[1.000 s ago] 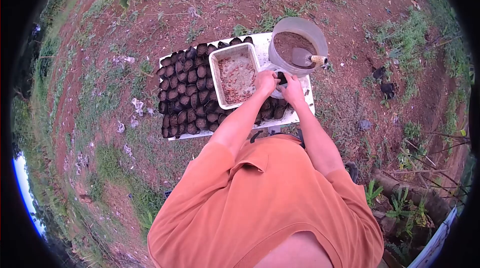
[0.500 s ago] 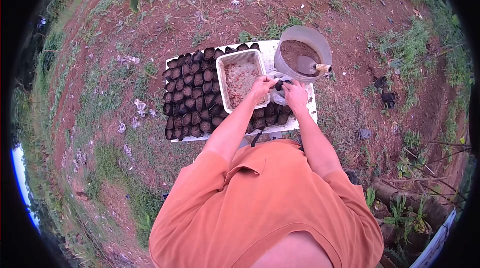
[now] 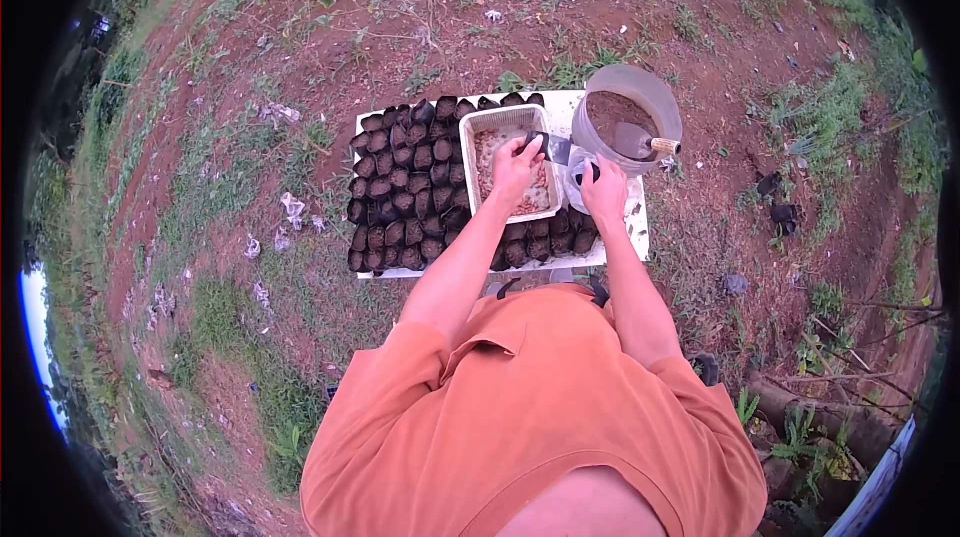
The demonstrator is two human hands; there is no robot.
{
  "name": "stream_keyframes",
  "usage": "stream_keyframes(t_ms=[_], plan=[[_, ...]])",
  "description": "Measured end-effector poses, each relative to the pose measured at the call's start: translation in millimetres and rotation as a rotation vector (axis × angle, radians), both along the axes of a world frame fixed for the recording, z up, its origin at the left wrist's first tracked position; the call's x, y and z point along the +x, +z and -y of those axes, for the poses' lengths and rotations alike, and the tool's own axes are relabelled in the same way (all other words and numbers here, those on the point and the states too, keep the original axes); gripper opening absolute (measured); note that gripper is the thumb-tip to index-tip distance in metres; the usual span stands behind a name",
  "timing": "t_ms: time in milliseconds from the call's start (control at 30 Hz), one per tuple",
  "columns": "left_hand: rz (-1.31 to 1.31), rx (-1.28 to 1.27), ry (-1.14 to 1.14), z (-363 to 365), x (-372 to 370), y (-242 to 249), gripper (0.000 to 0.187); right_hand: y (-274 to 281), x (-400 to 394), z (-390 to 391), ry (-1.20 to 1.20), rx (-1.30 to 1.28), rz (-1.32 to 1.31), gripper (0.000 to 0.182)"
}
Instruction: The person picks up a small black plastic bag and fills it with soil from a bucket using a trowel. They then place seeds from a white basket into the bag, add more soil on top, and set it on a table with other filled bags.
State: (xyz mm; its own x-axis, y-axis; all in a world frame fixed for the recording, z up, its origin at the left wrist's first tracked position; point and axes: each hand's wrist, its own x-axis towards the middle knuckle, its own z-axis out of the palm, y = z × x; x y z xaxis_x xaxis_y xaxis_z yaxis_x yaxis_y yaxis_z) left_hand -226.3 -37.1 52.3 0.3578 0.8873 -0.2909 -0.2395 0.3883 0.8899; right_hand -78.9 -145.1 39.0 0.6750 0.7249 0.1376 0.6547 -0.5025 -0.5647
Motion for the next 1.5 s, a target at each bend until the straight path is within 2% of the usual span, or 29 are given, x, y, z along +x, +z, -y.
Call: stream_keyframes(t_ms=[33, 67, 133, 167, 200, 267, 300, 400, 433, 500, 533, 600, 633, 733, 767, 800, 867, 900, 1000, 1067, 1133, 1200, 1267, 1300, 1400, 1467, 1500], plan=[[0.106, -0.050, -0.014, 0.7, -7.3, 4.2, 0.022, 0.8, -1.2, -4.6, 0.050, 0.113, 0.016, 0.051], [0.112, -0.046, -0.011, 2.5, -15.7, 8.4, 0.022, 1.4, -3.6, -7.6, 0.054, 0.116, 0.021, 0.051], [0.136, -0.027, -0.058, 10.3, -37.7, 26.8, 0.020, 32.8, -23.7, -15.4, 0.168, 0.316, -0.881, 0.055], [0.109, -0.020, -0.070, 15.3, -51.3, 32.2, 0.022, 63.3, -42.7, -11.6, 0.235, 0.317, -1.116, 0.056], [0.043, 0.003, -0.077, 21.5, -66.0, 42.8, 0.024, 83.6, -61.4, -10.6, 0.257, 0.319, -1.178, 0.047], [-0.087, 0.042, -0.063, 31.6, -95.2, 42.0, 0.026, 78.9, -84.7, -9.6, 0.333, 0.308, -1.136, 0.032], [-0.120, 0.059, -0.045, 36.5, -109.8, 39.7, 0.027, 77.3, -94.7, -9.9, 0.315, 0.218, -1.076, 0.026], [-0.221, 0.119, 0.024, 51.3, -151.4, 31.5, 0.027, 61.0, -130.6, -9.6, 0.336, 0.258, -1.044, 0.017], [-0.203, 0.116, 0.047, 57.4, -162.8, 35.5, 0.027, 51.9, -140.8, -10.2, 0.344, 0.255, -1.047, 0.017], [-0.240, 0.133, 0.078, 59.5, -183.9, 25.6, 0.027, 42.6, -161.9, -11.2, 0.394, 0.210, -0.829, 0.024], [-0.276, 0.149, 0.099, 60.1, -194.0, 20.7, 0.028, 42.7, -171.2, -10.9, 0.403, 0.210, -0.831, 0.024], [-0.265, 0.115, 0.142, 66.2, -205.9, 29.0, 0.031, 45.5, -188.4, -11.9, 0.349, 0.122, -0.628, 0.035], [-0.280, 0.135, 0.163, 65.3, -211.6, 27.2, 0.033, 48.2, -195.7, -13.2, 0.373, 0.161, -0.566, 0.042], [-0.319, 0.190, 0.213, 58.1, -227.4, 22.7, 0.038, 67.1, -212.5, -16.3, 0.366, 0.097, -0.623, 0.043], [-0.346, 0.217, 0.240, 56.3, -232.0, 21.0, 0.041, 68.0, -215.4, -18.9, 0.404, 0.038, -0.669, 0.035], [-0.340, 0.220, 0.248, 54.6, -236.9, 23.3, 0.041, 70.2, -219.3, -19.1, 0.412, 0.040, -0.662, 0.035], [-0.487, 0.367, 0.311, 51.9, -247.8, 27.7, 0.046, 74.0, -226.8, -16.5, 0.501, 0.109, -1.038, 0.024], [-0.549, 0.386, 0.305, 53.0, -252.9, 34.1, 0.046, 75.4, -225.5, -14.0, 0.536, 0.049, -1.087, 0.016], [-0.554, 0.477, 0.315, 55.0, -256.2, 36.4, 0.046, 75.2, -227.0, -9.2, 0.549, 0.035, -1.008, 0.012], [-0.554, 0.523, 0.314, 55.3, -254.3, 27.8, 0.039, 69.6, -229.1, -10.0, 0.508, 0.050, -1.023, 0.011], [-0.576, 0.698, 0.611, 60.7, -246.3, 29.7, 0.031, 66.0, -231.6, -10.0, 0.452, 0.094, -0.815, 0.014], [-0.634, 0.663, 0.529, 65.0, -252.1, 36.3, 0.032, 67.5, -235.2, -8.1, 0.437, 0.124, -0.728, 0.016], [-0.342, 0.392, 0.207, 69.0, -252.6, 44.7, 0.038, 67.6, -241.6, -5.9, 0.418, 0.148, -0.643, 0.019], [-0.340, 0.358, 0.110, 69.7, -250.9, 45.1, 0.043, 67.4, -245.7, -5.8, 0.445, 0.172, -0.596, 0.019], [-0.446, 0.352, 0.044, 76.7, -247.6, 48.4, 0.037, 63.0, -251.0, -2.3, 0.487, 0.188, -0.579, 0.018], [-0.444, 0.295, -0.004, 79.9, -250.3, 54.0, 0.031, 53.9, -248.2, -1.9, 0.610, 0.214, -0.600, 0.016], [-0.439, 0.244, -0.049, 81.5, -252.1, 56.1, 0.026, 55.6, -247.5, -1.0, 0.623, 0.155, -0.697, 0.013]])
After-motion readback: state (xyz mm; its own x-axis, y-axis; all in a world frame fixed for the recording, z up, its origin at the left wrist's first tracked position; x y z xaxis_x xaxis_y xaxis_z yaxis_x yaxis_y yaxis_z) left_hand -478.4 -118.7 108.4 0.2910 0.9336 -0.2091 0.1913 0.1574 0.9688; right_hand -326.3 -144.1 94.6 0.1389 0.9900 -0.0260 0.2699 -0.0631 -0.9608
